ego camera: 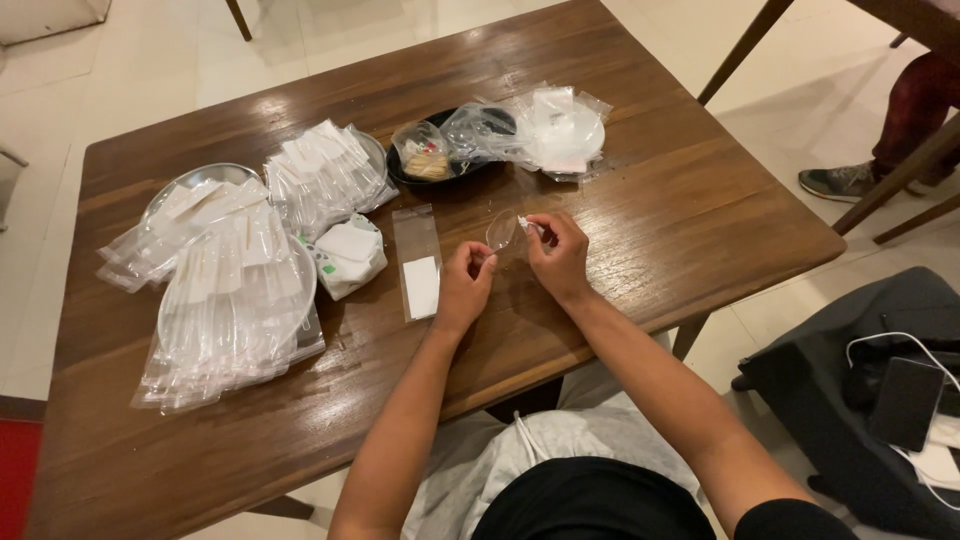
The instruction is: The person picks up a plastic spoon and a small white packet, and places them into a clear plastic bag.
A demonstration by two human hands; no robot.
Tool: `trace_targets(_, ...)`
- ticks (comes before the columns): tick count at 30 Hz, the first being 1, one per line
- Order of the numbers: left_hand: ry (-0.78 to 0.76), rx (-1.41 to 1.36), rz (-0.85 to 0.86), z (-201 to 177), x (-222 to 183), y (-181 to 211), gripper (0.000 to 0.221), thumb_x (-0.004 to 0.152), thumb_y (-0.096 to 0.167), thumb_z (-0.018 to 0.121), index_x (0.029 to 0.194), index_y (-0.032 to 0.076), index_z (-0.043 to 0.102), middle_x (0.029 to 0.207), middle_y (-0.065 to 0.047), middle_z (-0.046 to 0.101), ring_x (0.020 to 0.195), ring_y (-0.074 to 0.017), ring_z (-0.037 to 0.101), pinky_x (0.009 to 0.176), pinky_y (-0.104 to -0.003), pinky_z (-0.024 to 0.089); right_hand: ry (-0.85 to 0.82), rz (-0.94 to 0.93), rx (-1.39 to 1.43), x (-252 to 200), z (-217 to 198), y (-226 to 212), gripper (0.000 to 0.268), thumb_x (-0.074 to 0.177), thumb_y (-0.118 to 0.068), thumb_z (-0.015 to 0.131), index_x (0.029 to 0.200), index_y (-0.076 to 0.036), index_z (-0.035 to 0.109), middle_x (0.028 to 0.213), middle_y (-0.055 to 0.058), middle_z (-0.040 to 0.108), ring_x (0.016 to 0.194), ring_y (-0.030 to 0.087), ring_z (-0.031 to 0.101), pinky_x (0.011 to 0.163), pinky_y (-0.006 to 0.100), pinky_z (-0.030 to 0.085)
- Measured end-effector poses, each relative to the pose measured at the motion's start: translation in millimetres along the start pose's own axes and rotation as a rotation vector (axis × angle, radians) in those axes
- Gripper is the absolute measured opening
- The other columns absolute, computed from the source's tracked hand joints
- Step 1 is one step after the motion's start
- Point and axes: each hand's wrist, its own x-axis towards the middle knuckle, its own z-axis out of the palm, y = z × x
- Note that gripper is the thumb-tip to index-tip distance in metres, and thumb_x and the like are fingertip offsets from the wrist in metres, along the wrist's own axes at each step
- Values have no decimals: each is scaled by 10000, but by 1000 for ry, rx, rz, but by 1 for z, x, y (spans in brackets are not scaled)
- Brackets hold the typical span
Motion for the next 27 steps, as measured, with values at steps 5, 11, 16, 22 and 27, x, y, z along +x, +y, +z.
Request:
trace_targets(5, 11, 44, 13, 4, 2, -7, 110, 947, 161, 684, 1030, 89, 684, 826, -121, 698, 800, -275, 685, 707, -378, 552, 0, -22, -10, 1, -3, -1, 119, 869, -27, 745, 961, -99, 765, 788, 69, 668, 617, 225, 623, 545, 308, 498)
trace_targets(11, -16, 43, -18, 7, 4, -15, 151, 918, 119, 676, 1058, 89, 721, 881, -140, 717, 837, -285, 709, 724, -373, 579, -11, -109, -6, -4, 3, 9, 122, 882, -48, 752, 982, -115, 773, 832, 40, 686, 672, 222, 637, 599, 301, 518)
trace_targets(16, -96, -16, 12, 10, 5, -24, 229, 895, 94, 717, 1120, 79, 752, 987, -142, 732, 864, -264, 729, 731, -344, 605, -81, -243, 9, -4, 6, 2, 62, 933, -105, 758, 983, -138, 776, 866, 25, 686, 753, 250, 634, 726, 324, 521)
trace_targets(22, -165, -423, -194, 13, 5, -32, 245, 969, 84, 636, 1183, -24, 690, 955, -120, 670, 593, -122, 628, 476, -224, 569, -113, -291, -31, -4, 3, 9, 48, 947, -117, 743, 986, -138, 759, 869, 33, 674, 802, 276, 629, 818, 376, 490)
trace_targets(27, -175, -467, -238, 8, 3, -21, 254, 974, 93, 647, 1199, -8, 707, 920, -88, 678, 589, -104, 611, 491, -199, 525, -135, -88, 57, -4, 2, 2, 86, 879, -85, 784, 958, -78, 754, 1311, 159, 620, 1062, 372, 625, 949, 472, 504)
